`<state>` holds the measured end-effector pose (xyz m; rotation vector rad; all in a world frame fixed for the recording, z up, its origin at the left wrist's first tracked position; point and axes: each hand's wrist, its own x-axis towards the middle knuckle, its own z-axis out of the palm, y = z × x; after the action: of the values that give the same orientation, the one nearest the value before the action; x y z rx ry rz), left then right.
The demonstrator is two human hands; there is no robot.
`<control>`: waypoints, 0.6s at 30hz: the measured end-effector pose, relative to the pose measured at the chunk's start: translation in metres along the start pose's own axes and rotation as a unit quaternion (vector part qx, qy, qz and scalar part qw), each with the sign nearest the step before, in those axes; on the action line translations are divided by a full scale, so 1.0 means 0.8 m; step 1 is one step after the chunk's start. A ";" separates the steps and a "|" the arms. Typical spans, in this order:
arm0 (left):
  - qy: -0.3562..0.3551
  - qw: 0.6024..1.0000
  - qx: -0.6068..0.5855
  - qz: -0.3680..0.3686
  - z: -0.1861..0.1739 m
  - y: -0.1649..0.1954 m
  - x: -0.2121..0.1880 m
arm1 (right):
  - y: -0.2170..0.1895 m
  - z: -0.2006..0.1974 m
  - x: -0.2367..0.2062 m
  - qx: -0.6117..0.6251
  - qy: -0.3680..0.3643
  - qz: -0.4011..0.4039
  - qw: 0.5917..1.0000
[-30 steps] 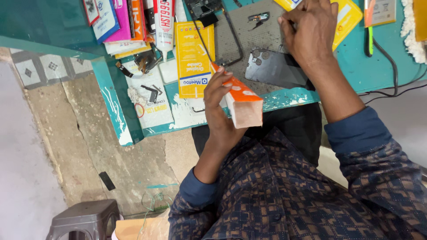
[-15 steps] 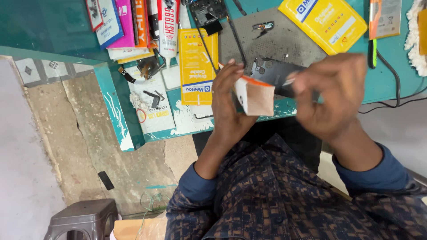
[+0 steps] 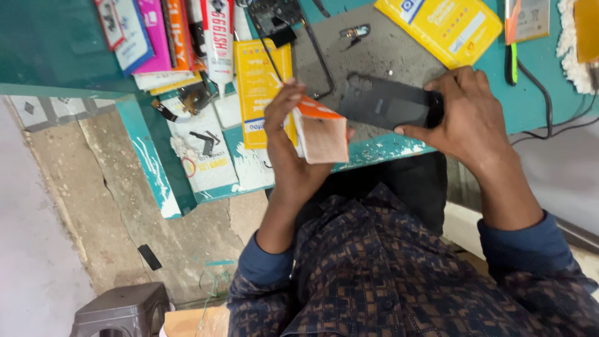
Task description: The person picks up a smartphone from a cluttered repair bench, removes its back cover, and takes out the battery. They then unscrew and detach internal components, handling the frame, screen assembly, and small parts while moving packaging boxes aside on the bench.
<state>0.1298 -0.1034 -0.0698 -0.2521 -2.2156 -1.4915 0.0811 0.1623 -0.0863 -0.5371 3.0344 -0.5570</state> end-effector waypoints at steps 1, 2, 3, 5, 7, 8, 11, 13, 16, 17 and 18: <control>-0.004 1.000 0.009 0.005 -0.004 0.002 0.002 | 0.008 0.007 -0.005 -0.002 0.001 -0.002 1.000; -0.019 0.999 0.044 0.010 -0.007 0.006 0.005 | 0.014 0.012 -0.009 0.000 0.003 -0.002 1.000; -0.034 0.996 0.079 0.018 -0.011 0.010 0.009 | 0.019 0.016 -0.014 0.001 0.007 -0.002 1.000; -0.077 0.985 0.148 0.038 -0.020 0.019 0.022 | 0.025 0.018 -0.021 0.090 0.009 0.024 0.996; -0.134 0.966 0.216 0.054 -0.030 0.031 0.035 | 0.024 0.018 -0.030 0.262 -0.004 0.074 0.962; -0.153 0.958 0.232 0.063 -0.035 0.035 0.043 | 0.025 0.015 -0.032 0.322 0.013 0.059 0.945; -0.203 0.937 0.272 0.083 -0.043 0.039 0.068 | 0.025 0.002 -0.042 0.469 0.072 0.052 0.878; -0.224 0.926 0.289 0.089 -0.043 0.036 0.083 | 0.027 -0.015 -0.055 0.530 0.120 0.094 0.834; -0.240 0.915 0.308 0.102 -0.034 0.030 0.094 | 0.030 -0.042 -0.072 0.611 0.190 0.155 0.753; -0.241 0.914 0.308 0.109 -0.030 0.029 0.094 | 0.029 -0.048 -0.074 0.616 0.193 0.145 0.749; -0.242 0.913 0.308 0.117 -0.026 0.029 0.094 | 0.027 -0.052 -0.076 0.621 0.197 0.136 0.746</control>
<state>0.0781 -0.1203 -0.0091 -0.7031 -2.7865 -0.5843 0.1279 0.2159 -0.0579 0.1383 2.0766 -2.5024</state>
